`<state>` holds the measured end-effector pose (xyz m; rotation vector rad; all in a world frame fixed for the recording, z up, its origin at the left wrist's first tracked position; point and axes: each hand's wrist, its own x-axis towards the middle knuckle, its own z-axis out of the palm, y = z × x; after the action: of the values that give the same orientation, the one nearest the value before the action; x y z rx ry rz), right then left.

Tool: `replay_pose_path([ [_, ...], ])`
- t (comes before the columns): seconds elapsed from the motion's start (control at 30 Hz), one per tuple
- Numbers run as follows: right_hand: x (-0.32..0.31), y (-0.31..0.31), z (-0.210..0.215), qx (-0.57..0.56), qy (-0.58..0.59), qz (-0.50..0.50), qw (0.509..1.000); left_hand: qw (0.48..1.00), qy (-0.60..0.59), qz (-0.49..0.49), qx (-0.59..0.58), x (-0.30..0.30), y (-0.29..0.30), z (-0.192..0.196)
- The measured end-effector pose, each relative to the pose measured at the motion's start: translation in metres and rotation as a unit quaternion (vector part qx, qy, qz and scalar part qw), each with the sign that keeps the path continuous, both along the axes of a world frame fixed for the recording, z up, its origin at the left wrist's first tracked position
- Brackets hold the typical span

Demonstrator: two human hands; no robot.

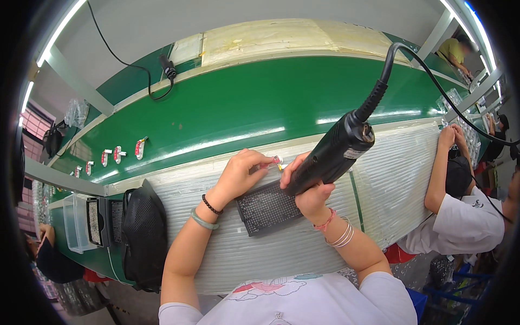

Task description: The person assembles electronic components by positioning them by hand and fastening them with an electric screwdriver, then places the assembled parts onto the workstation.

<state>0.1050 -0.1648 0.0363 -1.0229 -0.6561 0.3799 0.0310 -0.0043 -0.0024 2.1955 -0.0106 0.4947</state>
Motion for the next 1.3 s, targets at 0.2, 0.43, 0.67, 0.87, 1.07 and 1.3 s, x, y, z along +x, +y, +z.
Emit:
replay_pose_path([
  [0.2, -0.001, -0.001, -0.004, -0.011, -0.020, -0.001, 1.000, 1.000, -0.002, 0.003, -0.002, 0.000, -0.001, -0.001],
  [0.43, -0.006, -0.001, -0.010, -0.049, -0.009, 0.017, 0.999, 1.000, -0.005, 0.004, 0.006, 0.001, 0.000, -0.004],
  [0.67, -0.008, 0.003, -0.003, -0.060, -0.010, 0.019, 0.998, 0.999, -0.021, 0.008, 0.028, 0.000, 0.002, -0.002],
  [0.87, 0.024, 0.021, 0.030, 0.048, -0.041, 0.035, 0.997, 0.999, -0.008, -0.010, 0.034, 0.000, 0.001, 0.001],
  [1.07, 0.045, 0.045, 0.005, 0.031, -0.051, 0.005, 0.998, 0.999, -0.018, -0.012, 0.040, 0.002, -0.001, 0.000],
  [1.3, 0.047, 0.048, -0.004, 0.008, -0.035, 0.020, 0.999, 0.999, -0.009, -0.004, 0.046, 0.001, 0.001, 0.001],
])
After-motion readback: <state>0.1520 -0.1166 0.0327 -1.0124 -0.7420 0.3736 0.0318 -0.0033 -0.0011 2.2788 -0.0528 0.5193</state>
